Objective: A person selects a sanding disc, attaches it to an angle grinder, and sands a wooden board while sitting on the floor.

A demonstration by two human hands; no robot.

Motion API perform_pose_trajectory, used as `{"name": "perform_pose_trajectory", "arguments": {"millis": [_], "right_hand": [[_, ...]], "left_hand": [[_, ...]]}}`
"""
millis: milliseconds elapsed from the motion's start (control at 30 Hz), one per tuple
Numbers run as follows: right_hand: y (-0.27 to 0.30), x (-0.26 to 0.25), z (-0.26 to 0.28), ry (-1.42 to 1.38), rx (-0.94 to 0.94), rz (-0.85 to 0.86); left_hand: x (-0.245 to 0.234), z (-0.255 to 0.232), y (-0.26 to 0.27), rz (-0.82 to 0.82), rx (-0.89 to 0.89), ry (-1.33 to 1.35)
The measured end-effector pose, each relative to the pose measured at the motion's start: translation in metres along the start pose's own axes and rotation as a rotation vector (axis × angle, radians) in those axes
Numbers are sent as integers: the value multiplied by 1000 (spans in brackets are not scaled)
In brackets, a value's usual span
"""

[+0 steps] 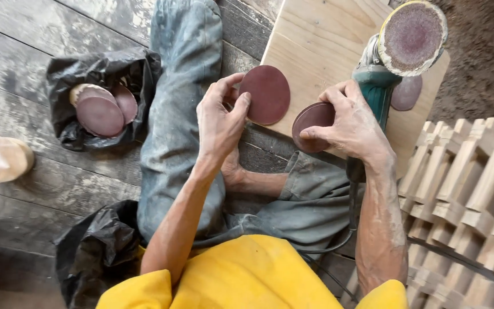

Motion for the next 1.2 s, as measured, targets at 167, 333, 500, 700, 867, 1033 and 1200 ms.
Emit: {"name": "perform_pose_trajectory", "arguments": {"millis": [167,333,500,700,867,1033,1200], "right_hand": [[13,12,-70,-1186,-258,-110],[15,19,-67,-1825,-516,-16],[11,25,-67,-1958,-574,39],[7,29,-65,-1878,-506,-11],[6,32,-63,-1858,-439,-85],[6,20,-39,-1826,-388,-152],[19,-4,38,-1223,-86,-447]], "left_hand": [[-6,-13,1,102,-251,365],[-4,-18,7,143,-250,444],[-12,-31,8,189,-243,422],[-12,-30,10,201,-253,403],[-11,-28,11,213,-261,402],[-2,-40,14,204,-188,400],[-4,-59,19,133,178,47]]}}
Point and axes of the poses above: each hand's wrist, its own y-axis away from the middle knuckle, its own x-axis out of the palm, z = x × y, the point moved 3 cm from there along -y, towards the middle knuckle, and after that the axes turned 2 degrees about -x, right-handed, at the moved point
